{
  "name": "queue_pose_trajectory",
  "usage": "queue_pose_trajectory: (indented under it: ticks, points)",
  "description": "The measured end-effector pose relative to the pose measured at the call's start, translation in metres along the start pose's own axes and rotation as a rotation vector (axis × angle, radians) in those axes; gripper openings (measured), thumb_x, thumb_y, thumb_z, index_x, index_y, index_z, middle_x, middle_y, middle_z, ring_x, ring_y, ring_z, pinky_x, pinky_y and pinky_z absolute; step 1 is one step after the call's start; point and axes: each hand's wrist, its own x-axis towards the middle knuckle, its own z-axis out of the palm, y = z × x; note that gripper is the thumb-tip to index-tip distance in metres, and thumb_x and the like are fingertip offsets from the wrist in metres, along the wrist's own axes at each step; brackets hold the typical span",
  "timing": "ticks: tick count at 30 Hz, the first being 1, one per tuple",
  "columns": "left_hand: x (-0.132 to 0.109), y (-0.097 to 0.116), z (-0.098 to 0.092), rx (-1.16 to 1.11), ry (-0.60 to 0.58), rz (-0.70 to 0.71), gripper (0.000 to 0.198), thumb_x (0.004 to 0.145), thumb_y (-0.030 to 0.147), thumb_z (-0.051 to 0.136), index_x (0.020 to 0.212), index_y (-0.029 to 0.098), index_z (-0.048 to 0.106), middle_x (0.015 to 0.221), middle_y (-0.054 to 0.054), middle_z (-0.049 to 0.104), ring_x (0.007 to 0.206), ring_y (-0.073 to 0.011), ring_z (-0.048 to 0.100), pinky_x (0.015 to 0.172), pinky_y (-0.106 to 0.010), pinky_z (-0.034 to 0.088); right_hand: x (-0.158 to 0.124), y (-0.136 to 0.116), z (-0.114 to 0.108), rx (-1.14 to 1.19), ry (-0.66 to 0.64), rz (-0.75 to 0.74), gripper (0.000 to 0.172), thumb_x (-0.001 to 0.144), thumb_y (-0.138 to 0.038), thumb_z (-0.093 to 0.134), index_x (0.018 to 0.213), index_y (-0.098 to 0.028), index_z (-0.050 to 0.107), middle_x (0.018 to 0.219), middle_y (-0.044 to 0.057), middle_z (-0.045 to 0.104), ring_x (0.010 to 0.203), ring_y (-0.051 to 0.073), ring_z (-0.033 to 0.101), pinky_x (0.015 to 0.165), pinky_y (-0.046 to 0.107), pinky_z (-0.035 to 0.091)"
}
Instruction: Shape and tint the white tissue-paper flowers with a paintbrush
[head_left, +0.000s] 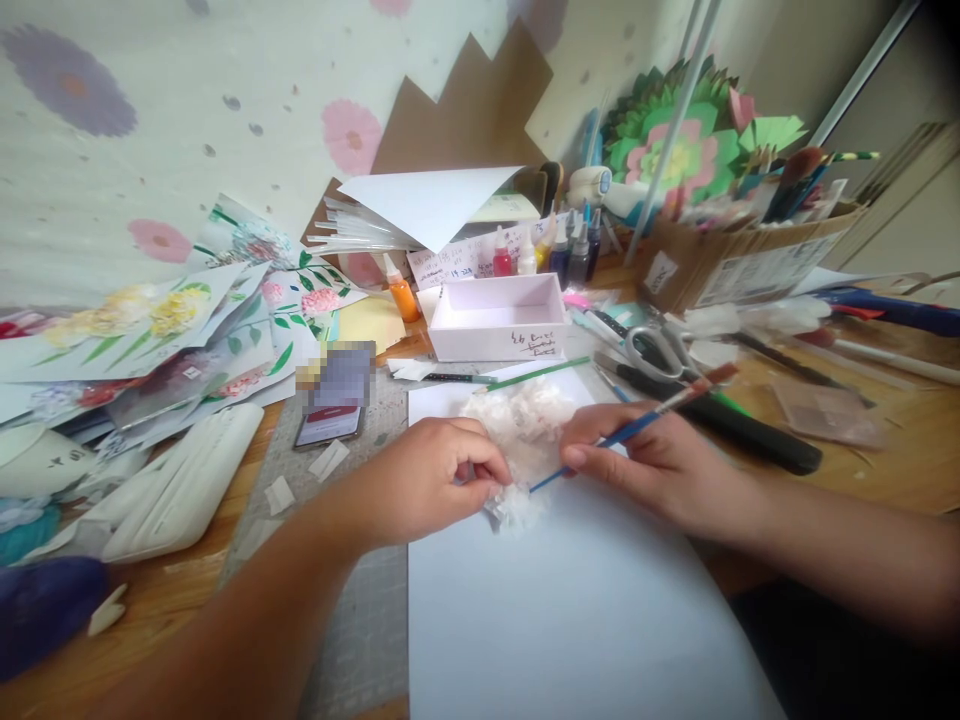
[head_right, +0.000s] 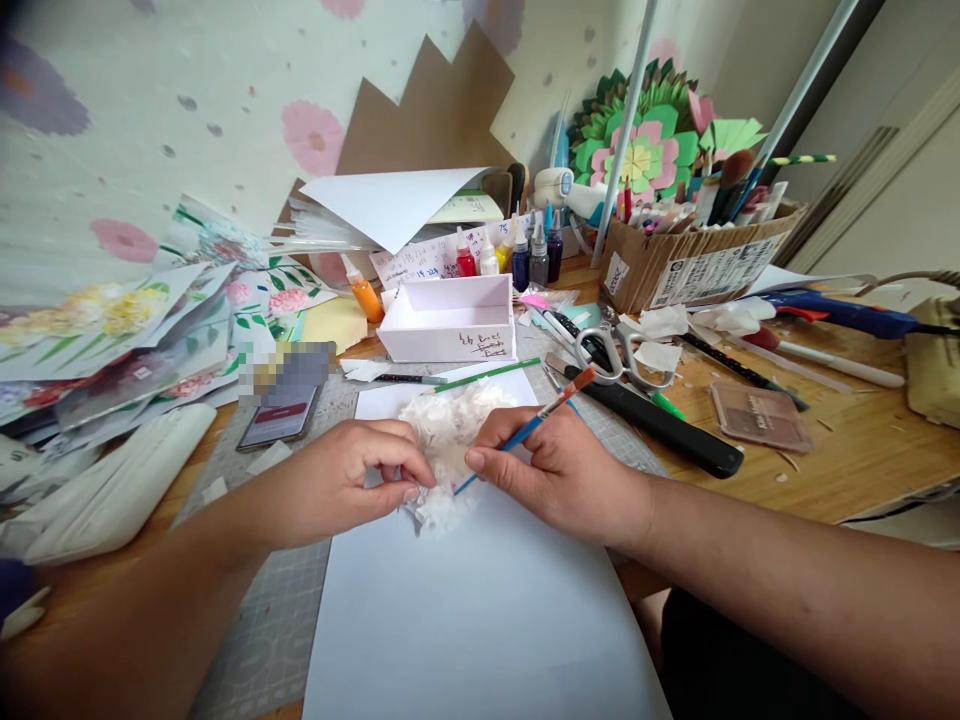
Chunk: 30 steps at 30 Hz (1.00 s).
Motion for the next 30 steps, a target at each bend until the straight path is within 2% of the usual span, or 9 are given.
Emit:
queue_pose_trajectory:
  ticks: [4,8,11,14,17,19,24,30]
  points:
    - [-0.001,0.001,0.0,0.007,0.003,-0.006,0.022,0.077,0.015,0.05,0.087,0.024,0.068,0.083,0.002,0.063,0.076,-0.0114,0.056,0.067,-0.02,0.042,0.0,-0.003,-0.001,0.0,0.029,0.028,0.018,0.085,-0.027,0.053,0.072,-0.015,0.058,0.067,0.003,0.061,0.064,0.013,0.058,0.06,0.023,0.047]
    - [0.001,0.001,0.001,0.005,-0.001,-0.005,0.027,0.076,0.014,0.05,0.093,0.025,0.067,0.088,0.003,0.064,0.079,-0.0117,0.057,0.068,-0.02,0.042,-0.001,-0.004,0.001,0.054,0.043,-0.01,0.014,0.084,-0.025,0.054,0.075,-0.016,0.058,0.071,0.004,0.063,0.069,0.014,0.06,0.062,0.024,0.049]
    - [0.002,-0.002,0.001,0.008,0.062,-0.057,0.022,0.077,0.015,0.047,0.085,0.024,0.065,0.084,0.003,0.064,0.075,-0.012,0.057,0.065,-0.021,0.042,0.0,-0.002,0.002,0.056,-0.041,-0.054,0.012,0.085,-0.023,0.053,0.079,-0.015,0.059,0.075,0.006,0.064,0.07,0.014,0.06,0.064,0.026,0.049]
    - [0.001,-0.007,-0.001,0.018,0.097,-0.127,0.016,0.076,0.017,0.046,0.076,0.023,0.061,0.075,0.004,0.062,0.066,-0.012,0.055,0.059,-0.022,0.041,0.002,-0.001,0.001,-0.026,-0.012,-0.031,0.013,0.085,-0.023,0.053,0.079,-0.014,0.059,0.073,0.006,0.064,0.069,0.014,0.06,0.064,0.025,0.049]
    - [-0.002,-0.01,-0.004,0.017,0.005,-0.126,0.018,0.075,0.016,0.045,0.073,0.023,0.061,0.072,0.004,0.063,0.065,-0.0124,0.056,0.059,-0.022,0.041,0.002,-0.002,-0.001,-0.066,0.077,0.01,0.015,0.084,-0.026,0.054,0.075,-0.016,0.059,0.07,0.004,0.063,0.066,0.014,0.059,0.061,0.023,0.048]
    - [-0.003,-0.01,-0.005,0.014,-0.065,-0.092,0.022,0.074,0.014,0.045,0.076,0.024,0.064,0.075,0.004,0.065,0.068,-0.0126,0.058,0.063,-0.022,0.041,0.001,-0.004,-0.002,-0.029,0.087,0.003,0.015,0.084,-0.027,0.055,0.074,-0.016,0.059,0.07,0.004,0.064,0.067,0.014,0.06,0.061,0.023,0.049]
    - [-0.002,-0.007,-0.006,-0.004,-0.089,-0.067,0.028,0.076,0.015,0.047,0.089,0.026,0.068,0.084,0.003,0.067,0.073,-0.0132,0.06,0.066,-0.021,0.042,0.001,-0.006,0.0,0.024,-0.061,-0.083,0.01,0.084,-0.021,0.054,0.079,-0.015,0.06,0.074,0.006,0.064,0.069,0.014,0.06,0.063,0.025,0.05]
    - [-0.003,-0.007,-0.007,-0.036,-0.027,-0.107,0.026,0.075,0.016,0.046,0.086,0.025,0.068,0.08,0.002,0.066,0.068,-0.0127,0.058,0.059,-0.021,0.04,0.003,-0.003,-0.005,-0.065,0.092,0.024,0.015,0.083,-0.027,0.056,0.075,-0.016,0.06,0.071,0.004,0.065,0.067,0.014,0.061,0.062,0.023,0.049]
